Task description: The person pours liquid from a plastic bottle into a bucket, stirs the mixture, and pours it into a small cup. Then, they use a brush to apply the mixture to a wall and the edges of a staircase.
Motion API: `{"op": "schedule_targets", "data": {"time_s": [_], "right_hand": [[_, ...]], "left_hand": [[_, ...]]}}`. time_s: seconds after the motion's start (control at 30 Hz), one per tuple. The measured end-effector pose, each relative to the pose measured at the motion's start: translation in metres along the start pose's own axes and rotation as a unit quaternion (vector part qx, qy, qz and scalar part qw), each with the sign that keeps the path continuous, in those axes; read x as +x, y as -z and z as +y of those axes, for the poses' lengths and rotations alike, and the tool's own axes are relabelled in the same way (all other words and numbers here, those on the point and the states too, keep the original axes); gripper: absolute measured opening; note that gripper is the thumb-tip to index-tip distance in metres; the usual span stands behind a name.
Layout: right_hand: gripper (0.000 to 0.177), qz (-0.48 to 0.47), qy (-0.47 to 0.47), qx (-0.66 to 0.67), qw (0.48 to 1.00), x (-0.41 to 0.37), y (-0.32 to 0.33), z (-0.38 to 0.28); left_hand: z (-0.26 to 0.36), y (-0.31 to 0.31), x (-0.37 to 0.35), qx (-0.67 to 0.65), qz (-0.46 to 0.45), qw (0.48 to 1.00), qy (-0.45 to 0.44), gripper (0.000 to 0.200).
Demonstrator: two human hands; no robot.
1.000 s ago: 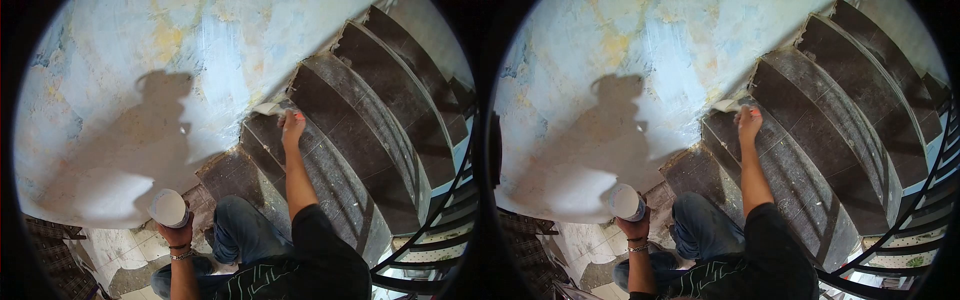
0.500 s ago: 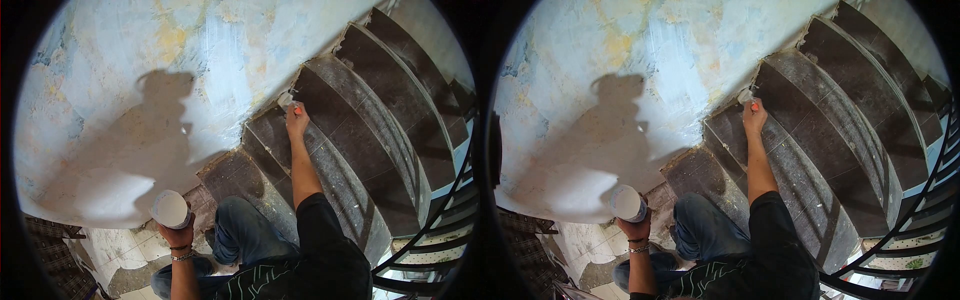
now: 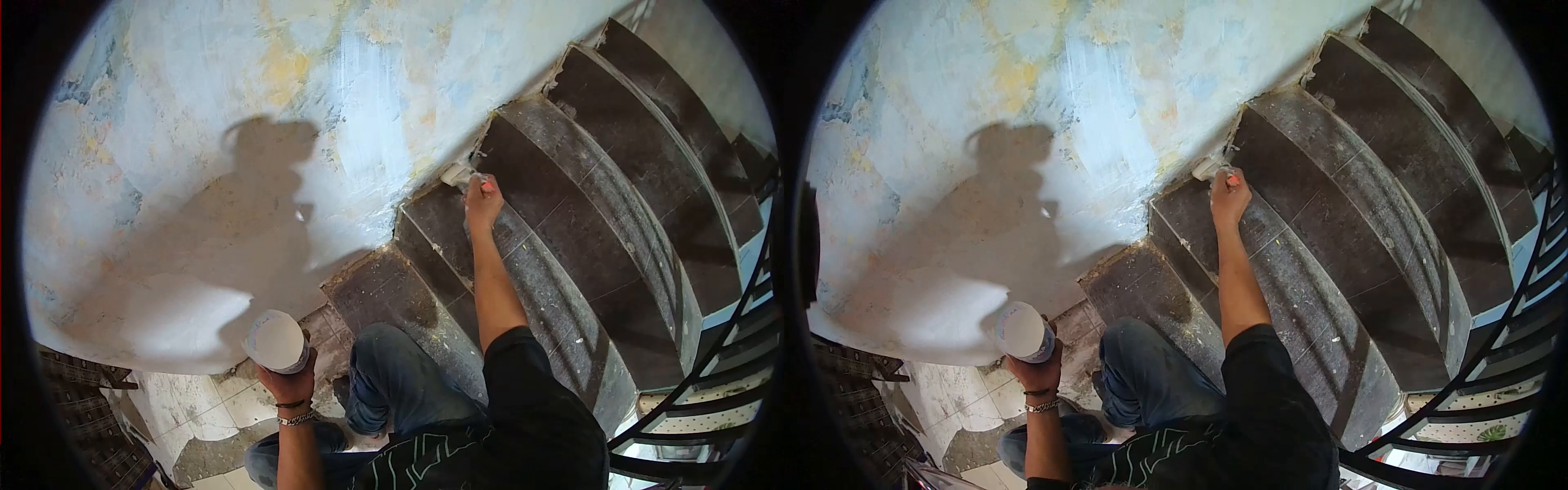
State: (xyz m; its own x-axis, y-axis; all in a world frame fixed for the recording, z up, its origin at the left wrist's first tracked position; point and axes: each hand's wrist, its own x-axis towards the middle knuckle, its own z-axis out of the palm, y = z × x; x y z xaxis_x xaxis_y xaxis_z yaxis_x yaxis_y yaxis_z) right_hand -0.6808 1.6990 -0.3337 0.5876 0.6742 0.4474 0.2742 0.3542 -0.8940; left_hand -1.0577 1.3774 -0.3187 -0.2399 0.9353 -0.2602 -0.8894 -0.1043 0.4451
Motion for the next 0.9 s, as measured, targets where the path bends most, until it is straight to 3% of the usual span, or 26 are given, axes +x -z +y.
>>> {"op": "schedule_targets", "data": {"time_s": [0.07, 0.17, 0.37, 0.57, 0.77, 0.9], "right_hand": [[0.014, 0.034, -0.035, 0.041, 0.998, 0.003, 0.004, 0.004], [0.015, 0.034, -0.021, -0.022, 0.999, 0.010, 0.016, 0.000], [0.016, -0.018, -0.077, 0.115, 0.990, 0.016, 0.007, -0.007], [0.017, -0.038, 0.087, -0.093, 0.991, 0.032, 0.011, -0.017], [0.017, -0.118, 0.023, -0.171, 0.978, 0.058, 0.020, -0.055], [0.022, -0.068, -0.022, -0.120, 0.990, 0.066, 0.023, -0.007]], "left_hand": [[0.001, 0.000, 0.001, -0.004, 0.000, 1.000, -0.002, 0.060], [0.001, 0.000, -0.001, 0.010, 0.007, 1.000, -0.012, 0.060], [0.001, -0.001, -0.001, 0.030, 0.026, 0.999, -0.013, 0.057], [-0.001, -0.003, 0.000, 0.023, 0.024, 0.999, -0.015, 0.058], [0.000, 0.000, 0.001, 0.033, 0.014, 0.999, -0.011, 0.059], [0.001, 0.001, 0.002, 0.007, -0.008, 1.000, -0.023, 0.059]]}}
